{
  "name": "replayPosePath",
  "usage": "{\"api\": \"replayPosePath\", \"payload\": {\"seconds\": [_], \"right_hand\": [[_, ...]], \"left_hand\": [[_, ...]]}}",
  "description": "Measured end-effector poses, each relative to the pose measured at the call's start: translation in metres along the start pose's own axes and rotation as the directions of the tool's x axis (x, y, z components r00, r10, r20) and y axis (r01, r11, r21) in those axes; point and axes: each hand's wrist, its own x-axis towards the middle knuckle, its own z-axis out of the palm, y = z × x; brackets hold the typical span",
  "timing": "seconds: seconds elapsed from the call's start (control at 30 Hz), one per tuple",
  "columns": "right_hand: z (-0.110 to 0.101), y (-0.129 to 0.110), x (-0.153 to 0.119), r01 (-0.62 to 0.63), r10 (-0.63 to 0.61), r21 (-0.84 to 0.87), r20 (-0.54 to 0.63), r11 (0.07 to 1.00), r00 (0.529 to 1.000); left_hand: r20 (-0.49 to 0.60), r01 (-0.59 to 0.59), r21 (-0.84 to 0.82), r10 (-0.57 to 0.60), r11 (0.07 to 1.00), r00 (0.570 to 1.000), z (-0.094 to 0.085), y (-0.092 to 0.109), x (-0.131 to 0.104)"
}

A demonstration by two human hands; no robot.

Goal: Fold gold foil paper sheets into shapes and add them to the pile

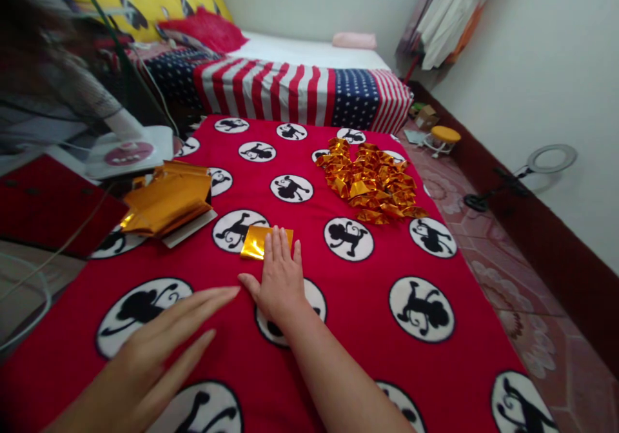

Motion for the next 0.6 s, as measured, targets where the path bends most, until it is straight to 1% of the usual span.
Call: {"api": "replayPosePath", "payload": {"seconds": [0.1, 0.13, 0.2, 0.3, 0.37, 0.4, 0.47, 0.53, 0.6], "right_hand": [[0.001, 0.001, 0.000, 0.001, -0.002, -0.028, -0.009, 1.000, 1.000], [0.001, 0.001, 0.000, 0.004, -0.004, -0.038, -0.008, 0.999, 1.000], [0.002, 0.001, 0.000, 0.014, -0.014, -0.059, -0.005, 0.998, 1.000], [0.003, 0.001, 0.000, 0.025, -0.026, -0.071, -0.006, 0.997, 1.000], [0.003, 0.001, 0.000, 0.016, -0.017, -0.068, -0.013, 0.998, 1.000], [0.003, 0.001, 0.000, 0.010, -0.011, -0.065, -0.016, 0.998, 1.000], [0.004, 0.000, 0.000, -0.001, 0.000, -0.060, -0.019, 0.998, 1.000], [0.004, -0.001, 0.000, -0.003, 0.002, -0.055, -0.016, 0.999, 1.000], [0.004, -0.001, 0.001, -0.003, 0.002, -0.049, -0.010, 0.999, 1.000]], "left_hand": [[0.051, -0.105, 0.139, 0.099, 0.985, 0.994, 0.023, -0.007, 0.047], [0.050, -0.122, 0.174, 0.115, 0.977, 0.992, 0.031, -0.009, 0.057], [0.068, -0.107, 0.212, 0.095, 0.971, 0.993, 0.044, -0.012, 0.070], [0.045, -0.050, 0.205, 0.042, 0.978, 0.998, 0.056, -0.020, 0.080], [-0.021, 0.037, 0.176, -0.033, 0.984, 0.999, 0.061, -0.026, 0.087], [-0.056, 0.096, 0.158, -0.088, 0.983, 0.995, 0.063, -0.029, 0.092], [-0.112, 0.178, 0.123, -0.165, 0.976, 0.980, 0.067, -0.034, 0.103], [-0.131, 0.240, 0.108, -0.225, 0.965, 0.966, 0.072, -0.039, 0.111], [-0.135, 0.275, 0.112, -0.260, 0.955, 0.956, 0.077, -0.043, 0.116]]}}
